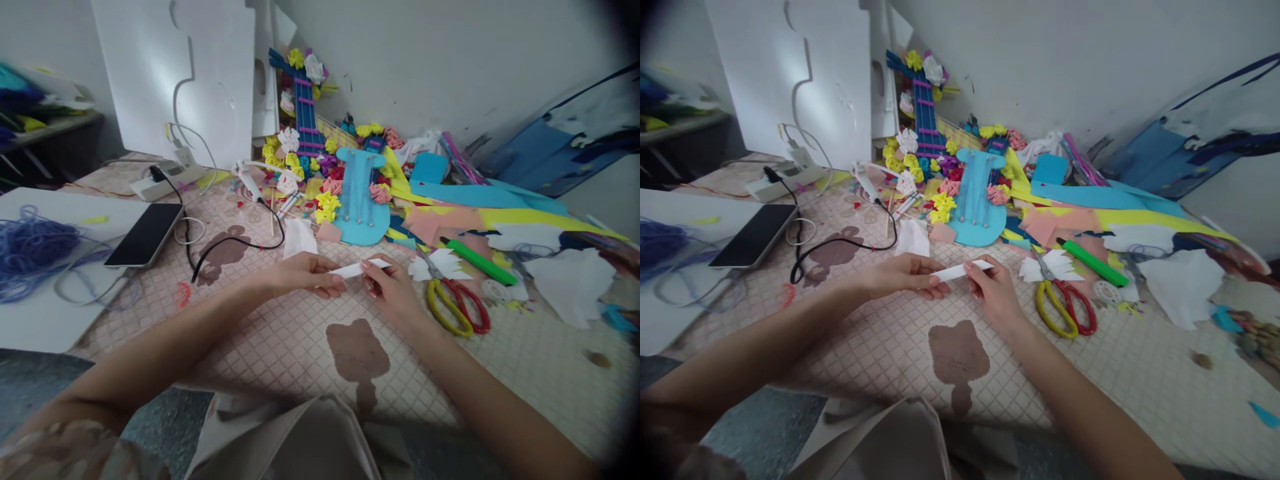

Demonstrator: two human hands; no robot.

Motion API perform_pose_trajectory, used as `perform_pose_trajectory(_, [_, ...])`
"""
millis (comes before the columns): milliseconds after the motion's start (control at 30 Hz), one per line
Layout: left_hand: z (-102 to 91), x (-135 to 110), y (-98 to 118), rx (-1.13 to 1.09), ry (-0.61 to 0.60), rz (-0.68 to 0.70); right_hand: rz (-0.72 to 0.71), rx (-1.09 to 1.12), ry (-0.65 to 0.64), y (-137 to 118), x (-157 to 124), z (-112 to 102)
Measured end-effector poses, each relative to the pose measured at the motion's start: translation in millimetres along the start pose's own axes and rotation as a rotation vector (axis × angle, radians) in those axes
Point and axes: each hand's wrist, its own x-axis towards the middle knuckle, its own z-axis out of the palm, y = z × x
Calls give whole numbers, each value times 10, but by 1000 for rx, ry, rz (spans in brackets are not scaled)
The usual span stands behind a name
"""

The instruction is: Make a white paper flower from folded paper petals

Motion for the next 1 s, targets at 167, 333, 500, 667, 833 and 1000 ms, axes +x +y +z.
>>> perform_pose_trajectory(167, [47, 73, -55, 108, 136, -11, -38, -14, -30, -24, -36, 7])
perform_pose_trajectory(333, [96, 118, -88, -2, 148, -20, 18, 74, -76, 14, -68, 35])
perform_pose_trajectory(500, [172, 155, -134, -30, 142, 13, 28, -17, -75, 76, -68, 40])
perform_pose_trajectory(667, [174, 161, -149, -42, 201, 2, -23, 71, 25, 23, -41, -74])
perform_pose_trajectory(833, [210, 156, -141, -25, 166, -24, 20, 81, -38, -23, -46, -83])
perform_pose_trajectory(1000, [213, 164, -164, -105, 192, -50, -54, 16, 75, -8, 23, -163])
